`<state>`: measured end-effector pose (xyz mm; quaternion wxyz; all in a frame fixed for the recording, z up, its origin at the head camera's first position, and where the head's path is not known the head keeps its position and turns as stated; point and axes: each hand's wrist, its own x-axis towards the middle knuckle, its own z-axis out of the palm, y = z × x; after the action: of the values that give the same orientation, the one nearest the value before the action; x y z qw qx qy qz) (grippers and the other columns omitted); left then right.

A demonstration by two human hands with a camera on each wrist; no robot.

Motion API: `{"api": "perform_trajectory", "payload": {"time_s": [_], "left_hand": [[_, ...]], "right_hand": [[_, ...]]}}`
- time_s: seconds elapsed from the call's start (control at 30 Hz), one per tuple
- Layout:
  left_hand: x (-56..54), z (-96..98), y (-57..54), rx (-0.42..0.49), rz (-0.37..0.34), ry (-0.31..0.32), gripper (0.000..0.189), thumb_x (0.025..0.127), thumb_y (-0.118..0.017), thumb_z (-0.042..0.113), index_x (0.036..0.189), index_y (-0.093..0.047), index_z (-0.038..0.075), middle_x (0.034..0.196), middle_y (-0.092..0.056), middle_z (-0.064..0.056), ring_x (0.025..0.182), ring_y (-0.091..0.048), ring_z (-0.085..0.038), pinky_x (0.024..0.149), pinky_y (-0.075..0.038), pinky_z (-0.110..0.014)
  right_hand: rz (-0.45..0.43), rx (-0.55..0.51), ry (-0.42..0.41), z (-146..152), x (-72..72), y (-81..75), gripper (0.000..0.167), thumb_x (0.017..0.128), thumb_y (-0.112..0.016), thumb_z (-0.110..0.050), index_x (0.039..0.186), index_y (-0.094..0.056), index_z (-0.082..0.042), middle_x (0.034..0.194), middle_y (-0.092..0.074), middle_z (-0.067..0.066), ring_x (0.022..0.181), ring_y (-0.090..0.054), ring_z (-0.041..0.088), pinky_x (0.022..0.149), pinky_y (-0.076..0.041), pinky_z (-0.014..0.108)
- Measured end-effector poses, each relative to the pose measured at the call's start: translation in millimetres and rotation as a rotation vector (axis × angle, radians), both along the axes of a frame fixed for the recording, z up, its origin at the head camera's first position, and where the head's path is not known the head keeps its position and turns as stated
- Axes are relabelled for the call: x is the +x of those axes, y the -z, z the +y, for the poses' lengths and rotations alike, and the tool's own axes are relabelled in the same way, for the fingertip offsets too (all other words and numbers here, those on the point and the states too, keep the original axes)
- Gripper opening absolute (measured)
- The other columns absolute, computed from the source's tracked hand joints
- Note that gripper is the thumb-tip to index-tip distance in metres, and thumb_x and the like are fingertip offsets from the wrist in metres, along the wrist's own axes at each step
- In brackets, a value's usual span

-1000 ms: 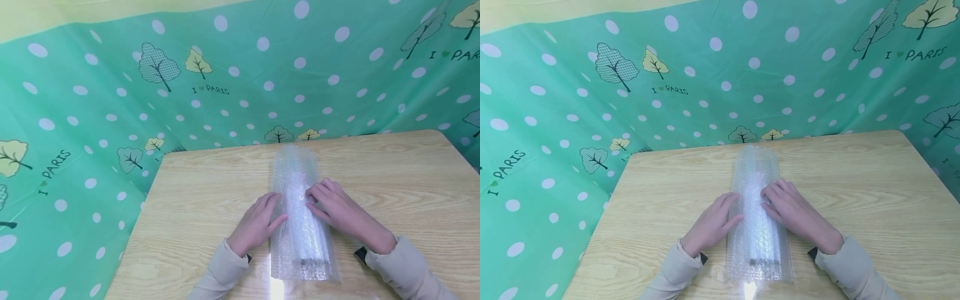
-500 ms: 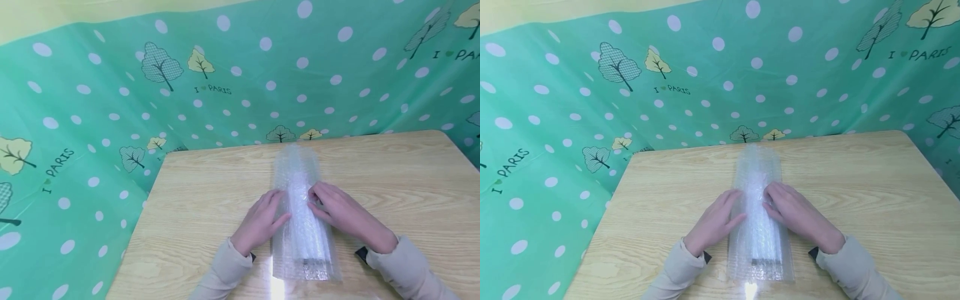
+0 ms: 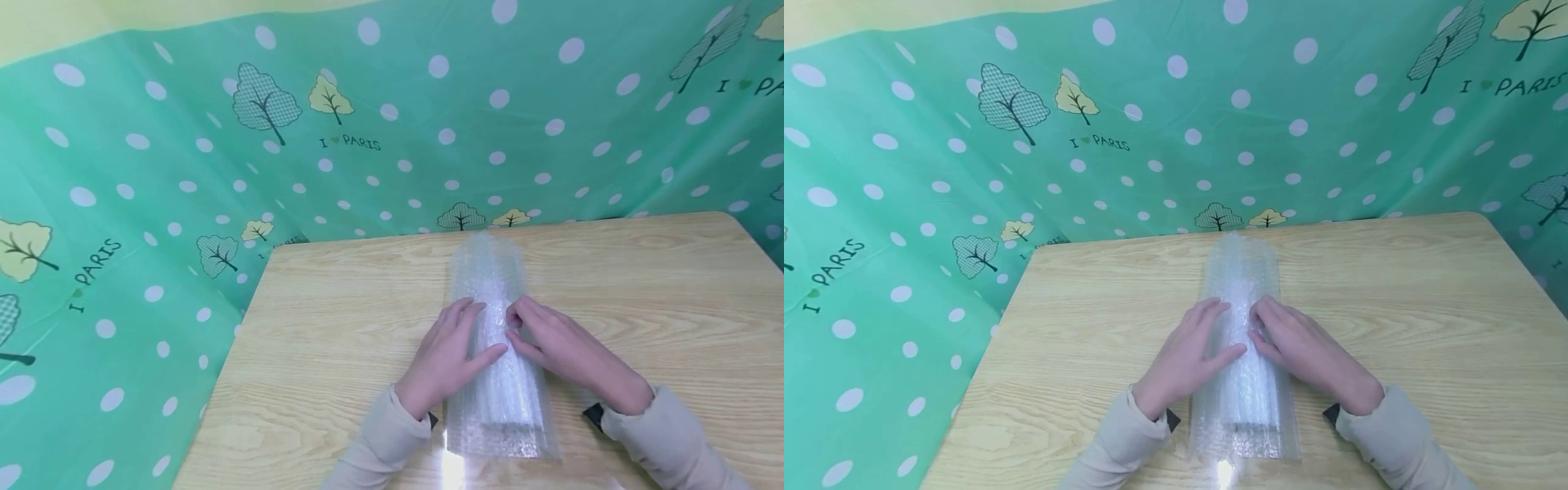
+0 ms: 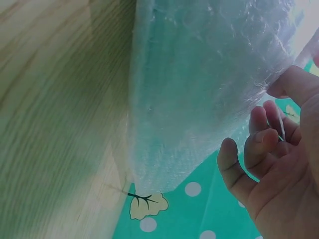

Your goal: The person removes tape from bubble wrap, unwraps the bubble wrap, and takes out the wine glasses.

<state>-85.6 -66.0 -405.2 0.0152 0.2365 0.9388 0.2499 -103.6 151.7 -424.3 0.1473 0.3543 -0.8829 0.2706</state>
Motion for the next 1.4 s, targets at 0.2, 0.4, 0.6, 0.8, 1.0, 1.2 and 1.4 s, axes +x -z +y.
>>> {"api": "perform_trajectory", "payload": {"time_s": [0.2, 0.4, 0.6, 0.8, 1.0, 1.2, 1.4], "left_hand": [[3.4, 6.6, -2.1, -0.016, 0.003, -0.024, 0.083, 0.09, -0.051, 0.07, 0.15, -0.039, 0.014, 0.157, -0.034, -0.012, 0.144, -0.036, -0.026, 0.111, -0.043, -0.047], [6.1, 11.4, -4.1, -0.055, 0.019, -0.044, 0.081, 0.088, -0.062, 0.059, 0.15, -0.038, 0.013, 0.157, -0.035, -0.014, 0.142, -0.038, -0.028, 0.1, -0.052, -0.048], [6.8, 12.4, -4.7, -0.06, -0.003, -0.068, 0.076, 0.088, -0.063, 0.049, 0.151, -0.038, 0.014, 0.157, -0.035, -0.011, 0.142, -0.038, -0.026, 0.095, -0.055, -0.048], [7.0, 9.4, -4.1, -0.028, -0.017, -0.084, 0.073, 0.088, -0.062, 0.041, 0.151, -0.038, 0.014, 0.157, -0.035, -0.009, 0.142, -0.037, -0.024, 0.094, -0.055, -0.049], [5.6, 3.2, -4.9, -0.006, -0.014, -0.089, 0.074, 0.088, -0.061, 0.038, 0.152, -0.035, 0.013, 0.156, -0.035, -0.008, 0.143, -0.036, -0.023, 0.096, -0.054, -0.048], [3.9, -2.3, -7.2, 0.018, -0.001, -0.1, 0.072, 0.088, -0.062, 0.035, 0.152, -0.036, 0.013, 0.153, -0.039, -0.006, 0.141, -0.038, -0.021, 0.097, -0.054, -0.048], [2.8, -4.9, -7.3, 0.034, 0.004, -0.097, 0.07, 0.089, -0.06, 0.035, 0.151, -0.037, 0.014, 0.152, -0.041, -0.005, 0.139, -0.04, -0.021, 0.098, -0.053, -0.048]], "right_hand": [[0.001, 0.004, 0.007, 0, -0.7, 2.1, 0.025, 0.085, -0.071, -0.006, 0.103, -0.055, -0.009, 0.091, -0.057, -0.006, 0.077, -0.053, 0.005, 0.062, -0.052, 0.022], [0.013, -0.015, -0.004, -1, -0.6, 4.2, 0.022, 0.086, -0.069, -0.006, 0.103, -0.056, -0.01, 0.088, -0.056, -0.009, 0.075, -0.052, 0.003, 0.061, -0.05, 0.019], [0.018, -0.016, -0.001, 0, -0.2, 4.5, 0.022, 0.086, -0.07, -0.006, 0.103, -0.057, -0.009, 0.088, -0.057, -0.008, 0.074, -0.051, 0.001, 0.062, -0.051, 0.02], [0.014, -0.019, -0.002, -1, 0.0, 4.6, 0.02, 0.086, -0.069, -0.005, 0.103, -0.058, -0.008, 0.086, -0.053, -0.01, 0.073, -0.05, 0.002, 0.061, -0.049, 0.018], [0.032, -0.024, -0.006, -1, -0.5, 5.6, 0.019, 0.085, -0.068, -0.005, 0.101, -0.058, -0.008, 0.085, -0.053, -0.01, 0.072, -0.05, 0.002, 0.06, -0.049, 0.018], [0.043, -0.028, -0.013, -1, -1.0, 6.0, 0.02, 0.085, -0.068, -0.004, 0.102, -0.058, -0.007, 0.087, -0.057, -0.007, 0.073, -0.054, 0.004, 0.061, -0.05, 0.018], [0.085, -0.022, -0.023, 0, -2.0, 5.3, 0.02, 0.086, -0.068, -0.007, 0.104, -0.06, -0.005, 0.093, -0.06, -0.002, 0.076, -0.054, 0.006, 0.063, -0.052, 0.02]]}}
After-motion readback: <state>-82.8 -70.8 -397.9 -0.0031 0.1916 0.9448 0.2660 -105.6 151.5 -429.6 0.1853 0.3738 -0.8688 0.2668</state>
